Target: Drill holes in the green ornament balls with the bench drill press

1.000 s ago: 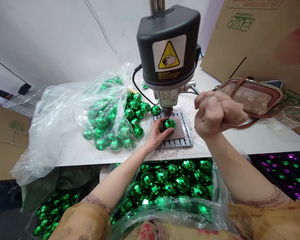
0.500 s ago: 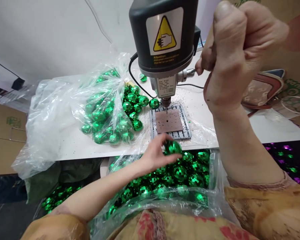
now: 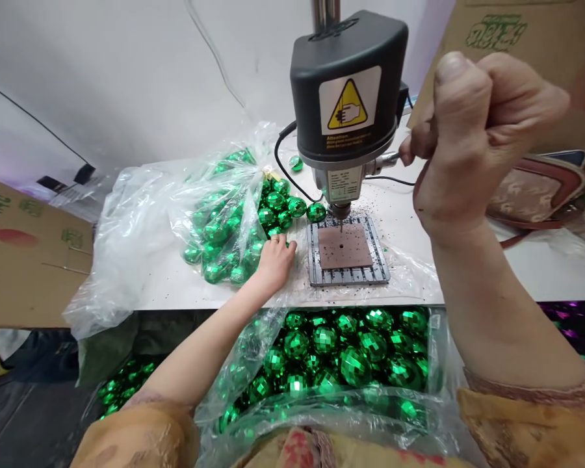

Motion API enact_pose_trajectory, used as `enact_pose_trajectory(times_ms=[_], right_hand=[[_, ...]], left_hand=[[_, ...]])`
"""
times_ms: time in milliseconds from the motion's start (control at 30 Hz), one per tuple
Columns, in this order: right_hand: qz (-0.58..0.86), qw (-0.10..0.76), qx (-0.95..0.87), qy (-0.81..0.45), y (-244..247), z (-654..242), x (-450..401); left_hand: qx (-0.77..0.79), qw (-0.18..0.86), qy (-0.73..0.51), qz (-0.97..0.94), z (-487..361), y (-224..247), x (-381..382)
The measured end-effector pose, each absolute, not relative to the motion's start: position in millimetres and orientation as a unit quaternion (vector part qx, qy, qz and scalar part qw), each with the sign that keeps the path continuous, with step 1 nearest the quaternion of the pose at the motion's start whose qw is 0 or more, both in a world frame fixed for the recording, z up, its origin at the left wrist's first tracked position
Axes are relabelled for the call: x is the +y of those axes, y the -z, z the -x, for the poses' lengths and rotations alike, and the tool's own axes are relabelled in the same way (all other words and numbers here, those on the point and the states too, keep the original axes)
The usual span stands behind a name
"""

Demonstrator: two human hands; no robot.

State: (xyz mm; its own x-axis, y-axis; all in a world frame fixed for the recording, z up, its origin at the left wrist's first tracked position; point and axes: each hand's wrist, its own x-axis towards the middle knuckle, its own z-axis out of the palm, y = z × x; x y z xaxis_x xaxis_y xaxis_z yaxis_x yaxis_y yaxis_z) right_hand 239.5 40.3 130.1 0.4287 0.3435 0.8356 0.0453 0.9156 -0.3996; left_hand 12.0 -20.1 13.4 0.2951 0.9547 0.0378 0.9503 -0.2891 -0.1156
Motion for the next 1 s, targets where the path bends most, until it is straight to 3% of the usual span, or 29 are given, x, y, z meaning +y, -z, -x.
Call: enact_pose_trajectory(times_ms=[133, 300, 400, 533, 600, 700, 1000], right_hand=[[0.184, 0.816, -0.539, -0.101, -129, -240, 40], [0.189, 0.817, -0.535, -0.107, -130, -239, 37], [0.196, 0.813, -0.538, -0.107, -130, -239, 36], [0.183, 0.822, -0.529, -0.103, -130, -238, 39], [0.175, 0.827, -0.526, -0.1, -130, -238, 40], [0.182, 0.821, -0.532, -0.1, -129, -238, 41], [0.191, 0.819, -0.531, -0.099, -130, -237, 38]], left_hand=[[-0.572, 0.042, -0.004, 0.819, -6, -4, -5], [-0.541, -0.045, 0.11, 0.833, -4, 4, 2], [-0.551, -0.163, 0.208, 0.791, -1, 4, 8], [-0.515, -0.421, 0.368, 0.649, -9, 6, 13], [-0.476, -0.503, 0.397, 0.602, -19, 9, 15], [-0.464, -0.514, 0.407, 0.595, -32, 16, 17], [-0.482, -0.412, 0.419, 0.65, -53, 30, 25]])
